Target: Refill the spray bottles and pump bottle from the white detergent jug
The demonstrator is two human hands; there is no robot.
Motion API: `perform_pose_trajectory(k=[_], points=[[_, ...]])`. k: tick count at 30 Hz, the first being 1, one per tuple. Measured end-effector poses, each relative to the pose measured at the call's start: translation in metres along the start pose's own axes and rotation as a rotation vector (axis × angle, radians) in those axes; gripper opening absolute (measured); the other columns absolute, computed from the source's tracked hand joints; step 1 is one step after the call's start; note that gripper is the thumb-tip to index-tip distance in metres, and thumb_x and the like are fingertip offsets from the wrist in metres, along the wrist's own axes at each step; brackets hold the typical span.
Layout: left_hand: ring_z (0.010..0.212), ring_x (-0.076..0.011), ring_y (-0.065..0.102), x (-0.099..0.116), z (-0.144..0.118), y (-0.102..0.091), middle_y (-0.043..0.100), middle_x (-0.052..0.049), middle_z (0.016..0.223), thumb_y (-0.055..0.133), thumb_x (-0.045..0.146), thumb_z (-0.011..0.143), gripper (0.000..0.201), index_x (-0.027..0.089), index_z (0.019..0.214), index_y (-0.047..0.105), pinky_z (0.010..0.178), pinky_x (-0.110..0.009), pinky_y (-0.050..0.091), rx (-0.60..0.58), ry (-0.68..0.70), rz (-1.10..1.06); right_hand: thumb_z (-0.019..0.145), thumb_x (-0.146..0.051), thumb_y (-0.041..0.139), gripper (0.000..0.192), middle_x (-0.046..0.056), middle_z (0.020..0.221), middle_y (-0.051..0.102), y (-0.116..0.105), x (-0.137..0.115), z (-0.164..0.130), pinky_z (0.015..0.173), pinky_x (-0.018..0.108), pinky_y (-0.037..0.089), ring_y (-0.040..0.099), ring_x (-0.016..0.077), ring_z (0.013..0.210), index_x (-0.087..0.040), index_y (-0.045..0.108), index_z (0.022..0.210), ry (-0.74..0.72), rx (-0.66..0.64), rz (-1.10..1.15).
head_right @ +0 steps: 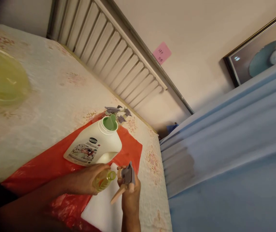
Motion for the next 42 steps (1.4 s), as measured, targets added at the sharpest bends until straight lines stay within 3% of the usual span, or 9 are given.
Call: perform_pose_trajectory(k=[5,11,16,27,35,42], points=[[0.112,-0.0280,0.062,0.007,0.001,-0.003,0.066,-0.003,0.119,0.070,0.022,0.060,0.055,0.028,0.112,0.054,0.094,-0.034,0.049,-0.015,0.047,-0.014,0.073,-0.032,0.074,0.034,0.008,0.106,0.075,0.007,0.018,-0.006,0.082,0.034,0.058,0.071,0.0264,0.096,-0.021,0.073,0.105,0.086,-0.067,0.076],[0.103,-0.0260,0.064,0.006,0.002,-0.002,0.067,-0.001,0.111,0.068,0.019,0.060,0.054,0.028,0.111,0.055,0.085,-0.031,0.050,0.010,0.061,-0.033,0.077,-0.045,0.073,0.036,0.009,0.106,0.074,0.009,0.013,-0.007,0.084,0.035,0.056,0.068,0.0267,0.097,-0.021,0.073,0.105,0.074,-0.140,0.042],[0.106,-0.0277,0.063,0.007,0.001,-0.002,0.066,-0.003,0.117,0.068,0.022,0.062,0.057,0.029,0.117,0.053,0.085,-0.033,0.050,-0.011,0.049,-0.020,0.078,-0.047,0.073,0.036,0.008,0.101,0.073,0.009,0.007,-0.004,0.080,0.034,0.056,0.067,0.0257,0.091,-0.021,0.073,0.102,0.067,-0.162,-0.008],[0.101,-0.0249,0.064,0.012,-0.001,-0.005,0.067,0.000,0.110,0.066,0.021,0.064,0.048,0.028,0.110,0.054,0.083,-0.031,0.049,-0.008,0.065,-0.020,0.080,-0.029,0.069,0.024,0.005,0.103,0.075,0.012,-0.011,-0.003,0.081,0.032,0.053,0.067,0.0243,0.091,-0.022,0.074,0.102,0.067,-0.222,-0.145],[0.106,-0.0280,0.064,0.012,0.000,-0.004,0.067,-0.002,0.118,0.067,0.021,0.062,0.059,0.029,0.118,0.053,0.085,-0.032,0.050,-0.014,0.042,-0.016,0.079,-0.033,0.071,0.025,0.005,0.102,0.075,0.012,-0.012,-0.001,0.085,0.034,0.054,0.068,0.0254,0.094,-0.022,0.074,0.101,0.072,-0.221,-0.106],[0.118,-0.0328,0.059,0.006,-0.001,-0.002,0.065,-0.007,0.125,0.071,0.023,0.059,0.064,0.026,0.121,0.054,0.094,-0.036,0.049,0.019,0.019,-0.009,0.074,-0.036,0.075,0.030,0.007,0.106,0.075,0.008,-0.009,-0.002,0.083,0.033,0.055,0.068,0.0255,0.096,-0.021,0.074,0.101,0.170,-0.157,0.034]])
Point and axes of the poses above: each hand's wrist, its own z-axis towards the middle knuckle, its own y-axis out of the palm, x = y × z, the point moved 2 cm from there along z, towards the middle knuckle
